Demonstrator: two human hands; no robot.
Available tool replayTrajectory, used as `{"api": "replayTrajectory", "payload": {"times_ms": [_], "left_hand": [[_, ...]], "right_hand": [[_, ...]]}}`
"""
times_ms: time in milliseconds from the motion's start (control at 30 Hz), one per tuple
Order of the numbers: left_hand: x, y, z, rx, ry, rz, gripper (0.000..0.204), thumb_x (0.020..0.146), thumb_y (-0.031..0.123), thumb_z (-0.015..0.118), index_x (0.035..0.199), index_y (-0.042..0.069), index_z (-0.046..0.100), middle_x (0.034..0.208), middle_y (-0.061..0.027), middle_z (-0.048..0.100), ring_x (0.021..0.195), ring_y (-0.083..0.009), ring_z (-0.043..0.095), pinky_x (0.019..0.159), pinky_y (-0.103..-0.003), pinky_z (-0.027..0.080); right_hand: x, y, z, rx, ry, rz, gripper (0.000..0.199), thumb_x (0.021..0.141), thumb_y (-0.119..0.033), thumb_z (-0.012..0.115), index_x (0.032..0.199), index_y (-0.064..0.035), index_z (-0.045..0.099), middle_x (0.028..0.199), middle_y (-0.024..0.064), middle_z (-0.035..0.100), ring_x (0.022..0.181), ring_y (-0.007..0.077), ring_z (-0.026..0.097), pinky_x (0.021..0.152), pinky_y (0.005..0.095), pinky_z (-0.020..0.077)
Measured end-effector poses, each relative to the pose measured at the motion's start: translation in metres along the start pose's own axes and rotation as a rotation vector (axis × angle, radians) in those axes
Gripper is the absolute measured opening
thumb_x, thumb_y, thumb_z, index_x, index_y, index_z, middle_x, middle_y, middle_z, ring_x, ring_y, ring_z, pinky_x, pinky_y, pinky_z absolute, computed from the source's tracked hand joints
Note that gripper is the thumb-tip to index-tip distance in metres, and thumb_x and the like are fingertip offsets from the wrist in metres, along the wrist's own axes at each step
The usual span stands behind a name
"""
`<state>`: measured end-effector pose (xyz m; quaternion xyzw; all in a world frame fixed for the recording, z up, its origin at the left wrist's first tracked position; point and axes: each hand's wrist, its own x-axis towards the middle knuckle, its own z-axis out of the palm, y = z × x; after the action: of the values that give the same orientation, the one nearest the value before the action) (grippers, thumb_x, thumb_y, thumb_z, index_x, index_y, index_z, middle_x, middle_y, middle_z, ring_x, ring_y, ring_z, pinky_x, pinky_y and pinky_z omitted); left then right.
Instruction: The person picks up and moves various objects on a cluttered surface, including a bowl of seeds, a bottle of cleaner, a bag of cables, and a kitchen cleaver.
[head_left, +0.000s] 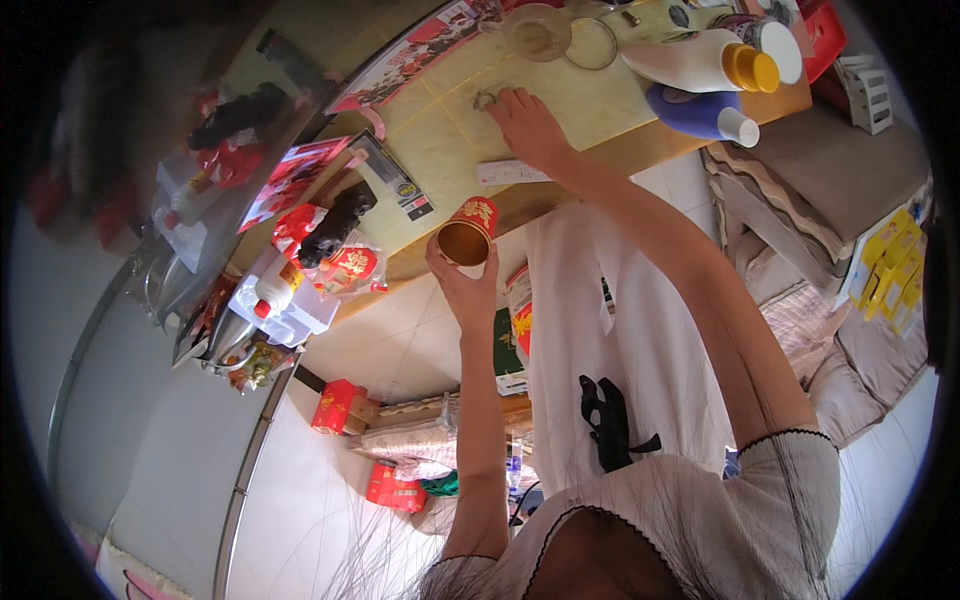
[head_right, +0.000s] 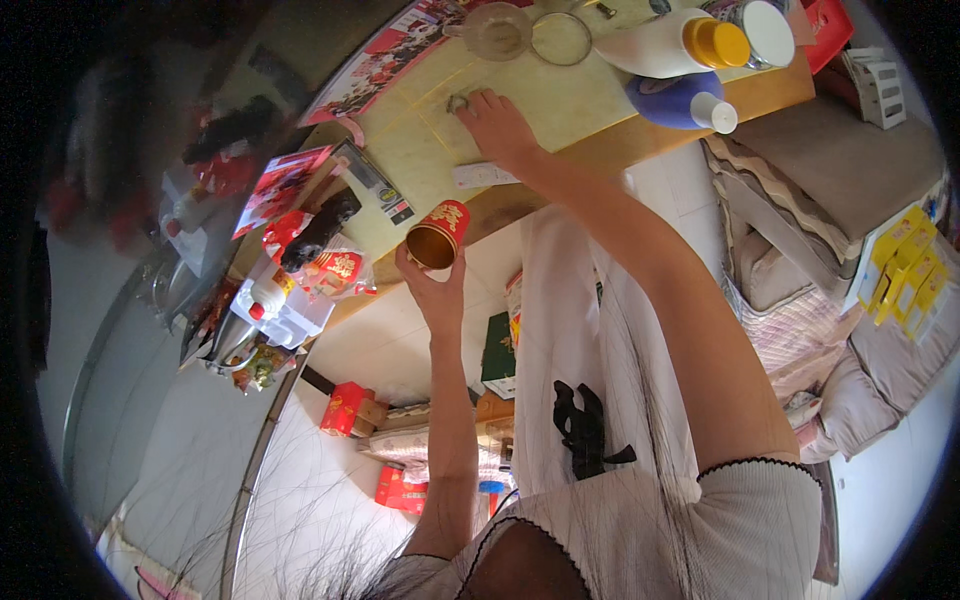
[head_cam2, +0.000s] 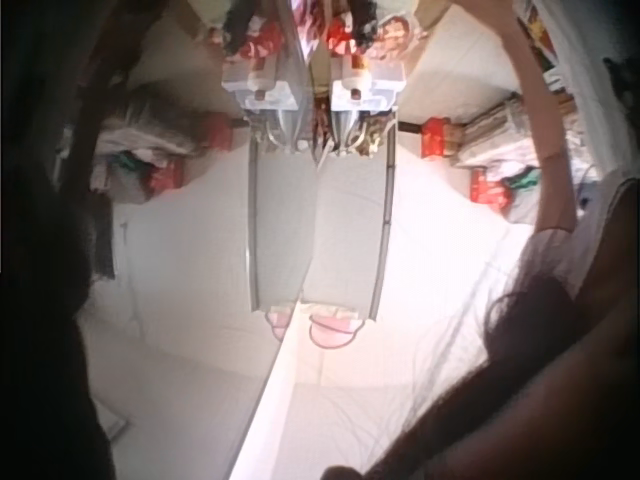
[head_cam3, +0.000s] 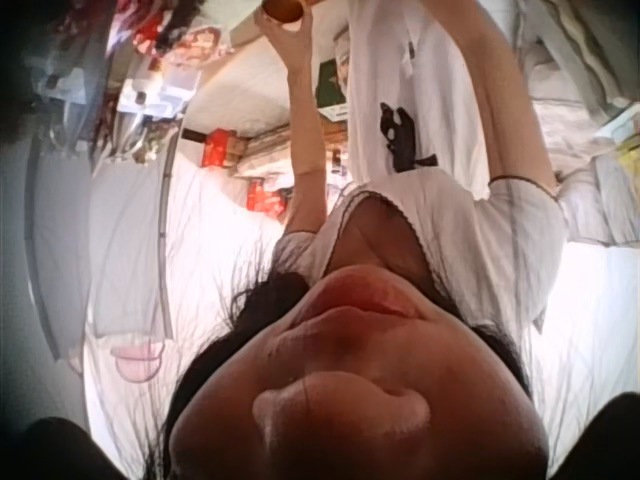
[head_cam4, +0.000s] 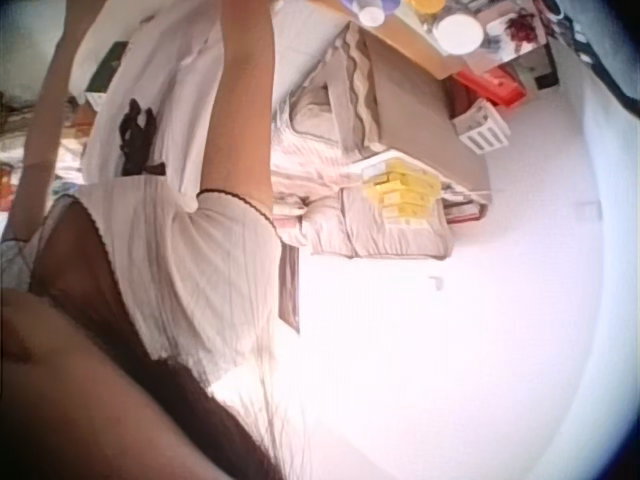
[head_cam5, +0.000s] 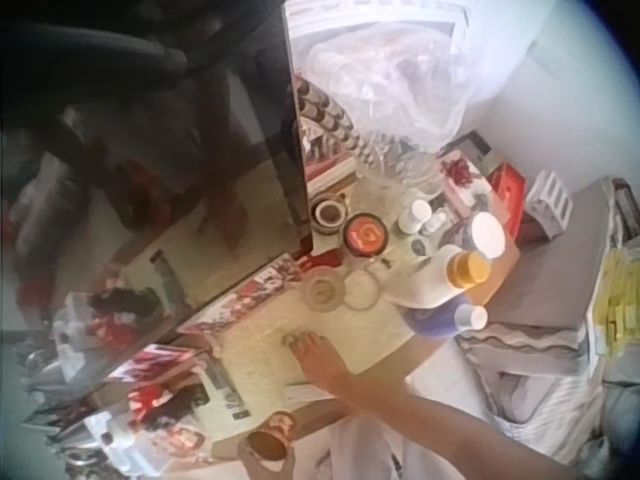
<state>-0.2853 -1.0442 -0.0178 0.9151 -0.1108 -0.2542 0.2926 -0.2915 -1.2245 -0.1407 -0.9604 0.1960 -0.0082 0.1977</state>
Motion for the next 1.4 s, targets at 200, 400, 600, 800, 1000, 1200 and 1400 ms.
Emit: {"api": "replayTrajectory", "payload": {"times_ms": [200,400,600,800,1000,1200,1400], "left_hand": [[0.008,0.014,0.006,-0.074,0.003,0.045,0.068,0.06,0.013,0.066,0.112,0.002,0.024,0.107,-0.016,0.034,0.097,-0.0285,0.04,0.076,-0.035,0.038],[0.008,0.008,0.002,-0.115,-0.012,0.045,0.068,0.06,0.013,0.066,0.112,0.001,0.024,0.108,-0.0157,0.034,0.098,-0.0273,0.039,0.077,-0.034,0.038],[0.019,0.011,0.001,-0.065,0.02,0.048,0.068,0.06,0.012,0.066,0.112,0.0,0.024,0.108,-0.0162,0.034,0.099,-0.0268,0.039,0.078,-0.035,0.037],[0.093,0.02,0.038,-0.046,0.024,0.293,0.067,0.061,0.018,0.067,0.111,-0.004,0.028,0.109,-0.0175,0.034,0.098,-0.0271,0.04,0.081,-0.034,0.036],[0.14,0.057,0.048,-0.016,0.038,0.476,0.065,0.062,0.019,0.064,0.111,-0.002,0.027,0.106,-0.0208,0.037,0.099,-0.0325,0.04,0.083,-0.036,0.033],[0.137,0.059,0.052,-0.065,-0.008,0.471,0.065,0.06,0.014,0.066,0.111,-0.001,0.028,0.11,-0.0182,0.034,0.104,-0.0297,0.035,0.087,-0.036,0.031],[0.137,0.068,0.056,-0.035,-0.015,0.5,0.067,0.059,0.014,0.066,0.112,0.001,0.027,0.111,-0.0172,0.034,0.104,-0.0297,0.035,0.087,-0.035,0.03]], "right_hand": [[-0.018,0.013,0.006,0.082,-0.032,0.157,0.029,0.063,-0.008,0.051,0.091,-0.0062,0.048,0.089,0.0097,0.043,0.085,0.0235,0.042,0.069,0.0308,0.0385],[-0.012,0.017,0.011,0.25,0.154,0.122,0.021,0.06,-0.007,0.054,0.081,-0.0041,0.048,0.086,0.0098,0.044,0.082,0.0241,0.042,0.066,0.0321,0.039],[-0.02,0.014,0.008,0.503,0.144,0.315,0.013,0.063,-0.005,0.056,0.074,-0.0019,0.049,0.073,0.0102,0.05,0.069,0.0232,0.048,0.058,0.0324,0.0405],[-0.049,0.034,-0.005,1.14,0.102,0.851,0.009,0.071,-0.008,0.054,0.074,-0.0005,0.049,0.059,0.007,0.053,0.049,0.0138,0.049,0.048,0.0224,0.04],[-0.06,0.0,-0.135,2.235,0.023,0.735,0.011,0.077,-0.012,0.05,0.071,-0.0031,0.048,0.058,0.0026,0.049,0.05,0.0099,0.046,0.047,0.0204,0.0386],[-0.07,-0.028,-0.215,2.483,-0.032,0.33,0.012,0.076,-0.01,0.051,0.07,-0.0023,0.046,0.061,0.0052,0.049,0.048,0.0112,0.045,0.042,0.0224,0.0351],[-0.076,-0.026,-0.233,2.511,0.023,0.246,0.011,0.074,-0.008,0.054,0.07,-0.001,0.046,0.061,0.0069,0.049,0.047,0.0126,0.046,0.04,0.0226,0.0347]]}}
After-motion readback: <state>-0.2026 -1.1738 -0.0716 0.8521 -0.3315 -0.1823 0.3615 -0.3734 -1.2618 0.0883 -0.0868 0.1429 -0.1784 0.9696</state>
